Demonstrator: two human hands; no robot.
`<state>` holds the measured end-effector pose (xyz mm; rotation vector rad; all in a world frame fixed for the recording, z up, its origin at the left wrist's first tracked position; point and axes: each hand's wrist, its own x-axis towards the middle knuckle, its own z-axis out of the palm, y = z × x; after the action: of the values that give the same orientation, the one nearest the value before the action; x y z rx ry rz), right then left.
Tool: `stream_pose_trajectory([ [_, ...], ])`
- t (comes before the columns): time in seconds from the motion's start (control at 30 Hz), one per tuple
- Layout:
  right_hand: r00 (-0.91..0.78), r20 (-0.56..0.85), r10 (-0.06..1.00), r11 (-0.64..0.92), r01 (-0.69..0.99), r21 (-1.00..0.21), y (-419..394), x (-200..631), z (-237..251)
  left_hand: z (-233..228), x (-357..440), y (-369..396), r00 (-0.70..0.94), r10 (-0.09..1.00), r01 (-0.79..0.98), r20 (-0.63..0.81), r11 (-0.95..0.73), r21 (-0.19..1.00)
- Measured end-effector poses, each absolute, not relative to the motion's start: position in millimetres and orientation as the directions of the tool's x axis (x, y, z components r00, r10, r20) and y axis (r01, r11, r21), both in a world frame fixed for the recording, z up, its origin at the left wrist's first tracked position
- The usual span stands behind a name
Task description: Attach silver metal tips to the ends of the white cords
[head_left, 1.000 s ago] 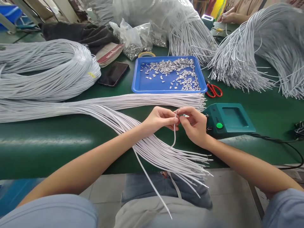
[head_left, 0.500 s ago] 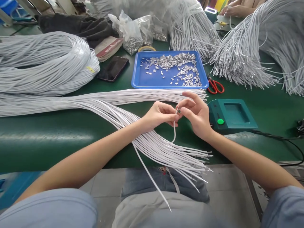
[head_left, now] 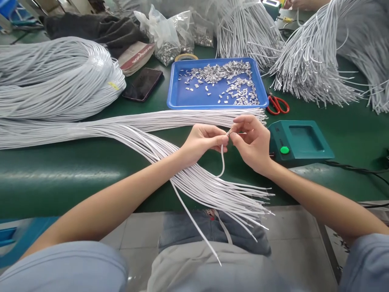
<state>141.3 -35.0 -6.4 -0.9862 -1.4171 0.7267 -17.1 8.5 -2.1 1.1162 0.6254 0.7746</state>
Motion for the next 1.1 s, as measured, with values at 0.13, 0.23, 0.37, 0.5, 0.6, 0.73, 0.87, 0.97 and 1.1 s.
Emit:
stream_pose_trajectory([
  [0.13,0.067,0.487,0.871,0.467,0.197,-0.862,-34.5,143.5,-10.7,-0.7,-18.6,10.0,0.560,0.823,-0.262,-0.090,0.279,0.924],
  [0.23,0.082,0.489,0.868,0.469,0.187,-0.863,-33.4,145.5,-9.7,-0.9,-19.4,10.7,0.600,0.795,-0.263,-0.094,0.306,0.915],
  [0.37,0.004,0.478,0.878,0.471,0.160,-0.867,-34.2,145.2,-8.8,-3.2,-19.5,10.6,0.648,0.759,-0.271,-0.059,0.302,0.914],
  [0.5,-0.022,0.479,0.878,0.477,0.131,-0.869,-37.5,142.6,-11.9,-3.8,-20.3,10.5,0.680,0.733,-0.270,-0.034,0.293,0.917],
  [0.6,-0.053,0.466,0.883,0.468,0.151,-0.871,-38.6,142.3,-13.0,-2.9,-21.0,10.2,0.708,0.705,-0.245,-0.040,0.298,0.923],
  [0.73,-0.060,0.514,0.856,0.516,0.175,-0.839,-38.4,142.9,-11.3,-3.5,-21.6,10.9,0.713,0.700,-0.238,-0.046,0.304,0.922],
  [0.87,-0.032,0.535,0.844,0.531,0.188,-0.827,-39.3,142.4,-8.2,-5.4,-22.6,12.8,0.700,0.713,-0.251,-0.048,0.308,0.917],
  [0.97,-0.016,0.533,0.846,0.525,0.203,-0.827,-40.3,141.7,-6.0,-5.8,-23.0,13.2,0.702,0.710,-0.251,-0.050,0.313,0.916],
  [1.1,0.016,0.495,0.869,0.485,0.169,-0.858,-39.9,141.5,-5.6,-4.9,-22.7,12.1,0.705,0.707,-0.257,-0.052,0.323,0.911],
])
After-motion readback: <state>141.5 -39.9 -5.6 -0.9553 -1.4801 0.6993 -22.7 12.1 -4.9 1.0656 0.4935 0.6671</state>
